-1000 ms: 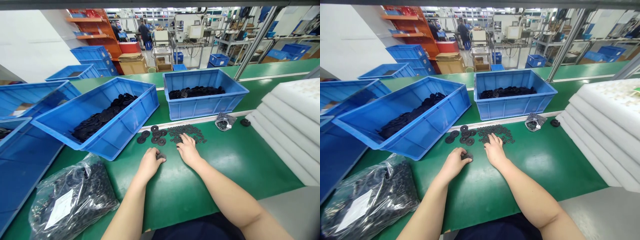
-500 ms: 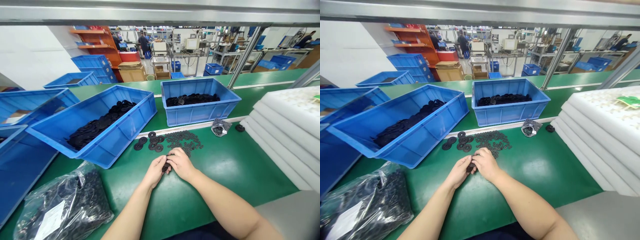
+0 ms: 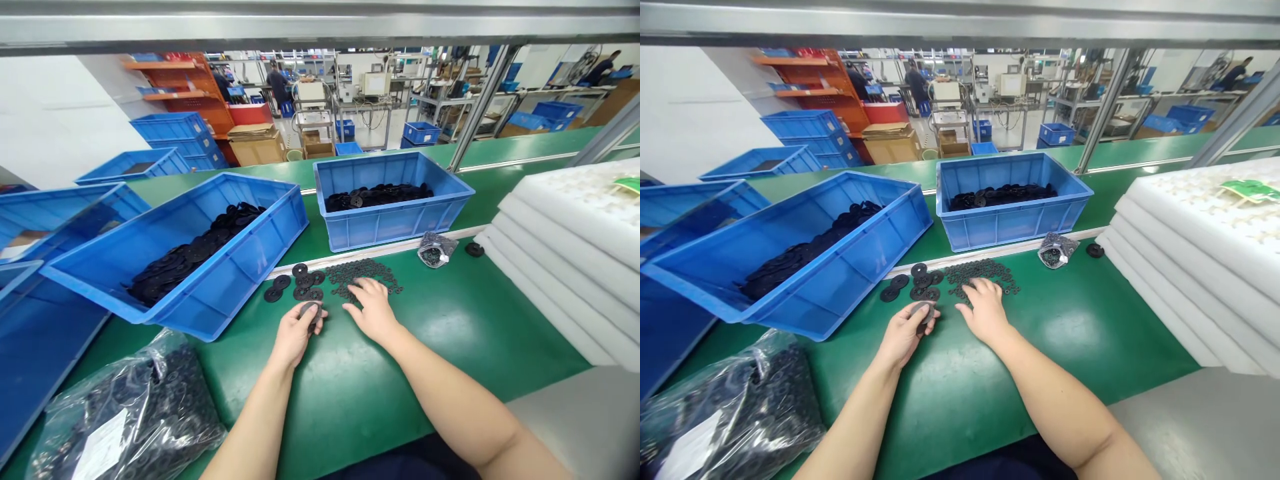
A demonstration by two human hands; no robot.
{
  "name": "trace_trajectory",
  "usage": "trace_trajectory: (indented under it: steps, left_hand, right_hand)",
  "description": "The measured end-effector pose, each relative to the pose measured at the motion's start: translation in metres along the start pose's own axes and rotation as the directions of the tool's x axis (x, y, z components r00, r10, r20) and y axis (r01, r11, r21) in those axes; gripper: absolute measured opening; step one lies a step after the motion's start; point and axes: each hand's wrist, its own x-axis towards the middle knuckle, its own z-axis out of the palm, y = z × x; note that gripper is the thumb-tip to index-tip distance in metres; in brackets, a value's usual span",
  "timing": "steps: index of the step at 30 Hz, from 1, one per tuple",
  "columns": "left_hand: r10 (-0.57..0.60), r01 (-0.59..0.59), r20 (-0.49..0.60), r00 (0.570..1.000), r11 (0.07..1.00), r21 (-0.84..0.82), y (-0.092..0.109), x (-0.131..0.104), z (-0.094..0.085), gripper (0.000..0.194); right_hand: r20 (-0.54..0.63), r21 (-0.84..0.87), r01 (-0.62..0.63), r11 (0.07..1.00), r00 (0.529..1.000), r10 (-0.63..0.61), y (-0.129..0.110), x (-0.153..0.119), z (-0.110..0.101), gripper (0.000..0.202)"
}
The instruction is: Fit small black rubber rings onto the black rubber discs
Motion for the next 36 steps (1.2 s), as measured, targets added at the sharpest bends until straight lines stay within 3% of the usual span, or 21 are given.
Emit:
trace_trajectory:
  steps: [2, 3, 5, 6, 9, 12, 19, 25, 29, 36]
  left_hand:
    - [0.165, -0.132, -0.132, 0.977, 0.965, 0.228, -0.005, 0.007, -0.006, 0.031]
    - [0.277, -0.201, -0.161, 0.947, 0.905, 0.375, -0.007, 0.011, -0.008, 0.031]
    - [0.462, -0.292, -0.108, 0.880, 0.708, 0.643, -0.011, 0.018, -0.011, 0.037]
    - [0.499, -0.307, -0.044, 0.866, 0.598, 0.740, -0.012, 0.020, -0.011, 0.039]
    - [0.447, -0.260, 0.083, 0.891, 0.350, 0.900, -0.014, 0.022, -0.008, 0.039]
    - [0.397, -0.204, 0.097, 0.913, 0.236, 0.950, -0.012, 0.017, -0.005, 0.034]
    - [0.365, -0.303, 0.200, 0.909, 0.249, 0.920, -0.006, 0.005, -0.007, 0.022]
    - [0.282, -0.217, 0.140, 0.949, 0.264, 0.940, -0.001, 0.002, -0.012, 0.030]
    - [0.202, -0.153, 0.098, 0.974, 0.274, 0.950, 0.006, 0.000, -0.015, 0.025]
    - [0.144, -0.106, 0.062, 0.988, 0.326, 0.939, 0.010, -0.003, -0.028, 0.038]
  right_hand:
    - [0.070, -0.124, -0.080, 0.989, 0.994, 0.089, 0.007, 0.002, 0.000, 0.048]
    - [0.105, -0.164, -0.101, 0.981, 0.987, 0.119, 0.009, 0.002, 0.002, 0.050]
    - [0.143, -0.201, -0.109, 0.973, 0.980, 0.139, 0.011, 0.002, 0.006, 0.044]
    - [0.144, -0.205, -0.099, 0.974, 0.981, 0.130, 0.012, 0.001, 0.009, 0.040]
    - [0.097, -0.185, -0.062, 0.981, 0.992, 0.081, 0.012, -0.001, 0.014, 0.027]
    - [0.075, -0.140, -0.045, 0.989, 0.996, 0.056, 0.012, 0.001, 0.015, 0.018]
    - [0.094, -0.101, -0.012, 0.995, 0.995, 0.022, 0.010, 0.004, 0.011, 0.012]
    - [0.109, -0.096, -0.039, 0.995, 0.993, 0.050, 0.011, 0.002, 0.010, 0.008]
    - [0.134, -0.083, 0.012, 0.996, 0.991, 0.000, 0.009, -0.001, 0.010, 0.009]
    - [0.142, -0.106, -0.028, 0.994, 0.989, 0.043, 0.009, -0.002, 0.009, 0.006]
